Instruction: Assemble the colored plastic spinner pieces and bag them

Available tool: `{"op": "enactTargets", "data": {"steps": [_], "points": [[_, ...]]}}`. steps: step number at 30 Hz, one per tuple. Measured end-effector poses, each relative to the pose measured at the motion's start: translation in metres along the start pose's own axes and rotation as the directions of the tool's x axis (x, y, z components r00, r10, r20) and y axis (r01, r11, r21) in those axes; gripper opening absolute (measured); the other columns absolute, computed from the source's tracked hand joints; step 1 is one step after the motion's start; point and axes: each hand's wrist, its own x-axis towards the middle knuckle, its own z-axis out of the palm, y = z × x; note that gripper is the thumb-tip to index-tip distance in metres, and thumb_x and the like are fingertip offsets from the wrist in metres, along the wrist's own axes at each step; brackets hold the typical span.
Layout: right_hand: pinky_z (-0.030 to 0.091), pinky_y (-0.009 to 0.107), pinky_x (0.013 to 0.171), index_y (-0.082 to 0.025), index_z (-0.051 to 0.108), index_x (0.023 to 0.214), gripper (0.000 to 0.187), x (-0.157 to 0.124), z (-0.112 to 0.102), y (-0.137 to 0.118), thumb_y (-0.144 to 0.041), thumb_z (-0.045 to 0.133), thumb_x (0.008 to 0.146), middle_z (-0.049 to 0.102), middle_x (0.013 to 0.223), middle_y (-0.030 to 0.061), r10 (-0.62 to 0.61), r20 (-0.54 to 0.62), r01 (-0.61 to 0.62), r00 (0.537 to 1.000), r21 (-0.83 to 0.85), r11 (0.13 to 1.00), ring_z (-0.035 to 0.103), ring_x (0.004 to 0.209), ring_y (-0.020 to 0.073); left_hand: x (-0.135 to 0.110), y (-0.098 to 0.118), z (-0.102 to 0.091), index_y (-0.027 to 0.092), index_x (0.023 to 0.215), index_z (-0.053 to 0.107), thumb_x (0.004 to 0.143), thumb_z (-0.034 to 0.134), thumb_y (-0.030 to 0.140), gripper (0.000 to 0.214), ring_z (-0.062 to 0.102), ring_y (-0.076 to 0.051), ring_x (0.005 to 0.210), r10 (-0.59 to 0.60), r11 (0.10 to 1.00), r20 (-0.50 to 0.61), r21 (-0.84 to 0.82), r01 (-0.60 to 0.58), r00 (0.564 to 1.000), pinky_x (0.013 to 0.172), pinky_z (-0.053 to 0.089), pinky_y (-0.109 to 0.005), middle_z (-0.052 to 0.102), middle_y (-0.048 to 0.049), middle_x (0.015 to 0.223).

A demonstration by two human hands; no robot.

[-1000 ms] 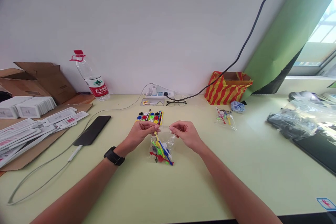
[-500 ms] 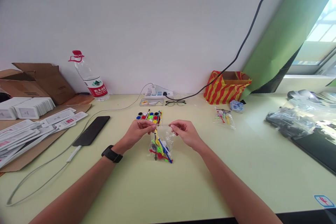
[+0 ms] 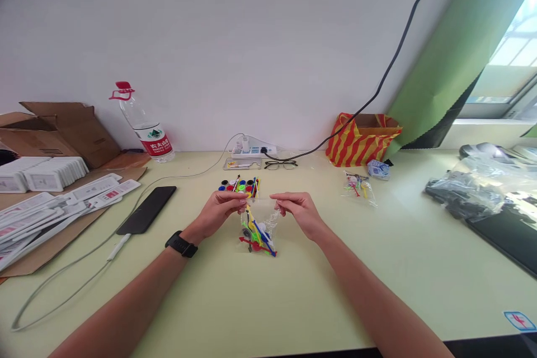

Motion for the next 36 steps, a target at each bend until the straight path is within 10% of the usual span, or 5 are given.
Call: {"op": "enactTargets", "data": {"steps": [10, 18, 24, 36], "points": [[0.044, 0.033, 0.065, -0.018, 0.085, 0.085, 0.016, 0.000, 0.004, 0.003, -0.027, 0.074, 0.078, 0.071, 0.076, 0.0079, -0.029, -0.015, 0.031, 0.999, 0.079, 0.996, 0.056, 0.070, 0.0171, 0.001, 0.001, 0.002, 0.013, 0.085, 0.085, 0.079, 0.082, 0.026, 0.014, 0.064, -0.015, 0.073, 0.010, 0.993, 0.035, -0.120, -0.006, 0.999, 0.073, 0.054, -0.028, 0.076, -0.0089, 0.079], [0.043, 0.034, 0.066, -0.018, 0.081, 0.085, 0.021, -0.003, -0.002, -0.003, -0.028, 0.062, 0.085, 0.069, 0.076, 0.0063, -0.152, 0.041, 0.155, 0.988, -0.100, 0.983, 0.055, 0.069, 0.0174, -0.005, 0.002, 0.011, 0.017, 0.096, 0.083, 0.078, 0.088, 0.032, 0.024, 0.066, -0.016, 0.075, 0.089, 0.988, -0.034, 0.127, -0.084, 0.995, 0.073, 0.055, -0.029, 0.079, -0.0082, 0.089], [0.044, 0.029, 0.065, -0.022, 0.069, 0.111, 0.031, -0.006, 0.011, -0.012, -0.047, 0.066, 0.093, 0.064, 0.076, 0.0007, -0.090, 0.038, 0.096, 0.995, -0.215, 0.972, 0.058, 0.072, 0.0169, -0.010, 0.006, 0.018, 0.018, 0.107, 0.081, 0.080, 0.087, 0.034, 0.031, 0.071, -0.018, 0.079, 0.130, 0.977, 0.020, 0.169, -0.132, 0.991, 0.077, 0.057, -0.029, 0.078, -0.0067, 0.084], [0.035, 0.029, 0.056, -0.018, 0.077, 0.078, 0.037, -0.004, 0.012, -0.009, -0.055, 0.077, 0.082, 0.062, 0.064, 0.0004, -0.036, -0.020, 0.027, 0.999, -0.357, 0.934, 0.046, 0.059, 0.0135, -0.007, 0.005, 0.011, 0.018, 0.116, 0.081, 0.084, 0.083, 0.038, 0.038, 0.070, -0.019, 0.078, 0.080, 0.960, 0.097, 0.260, -0.103, 0.992, 0.077, 0.058, -0.031, 0.078, -0.0069, 0.085]]}}
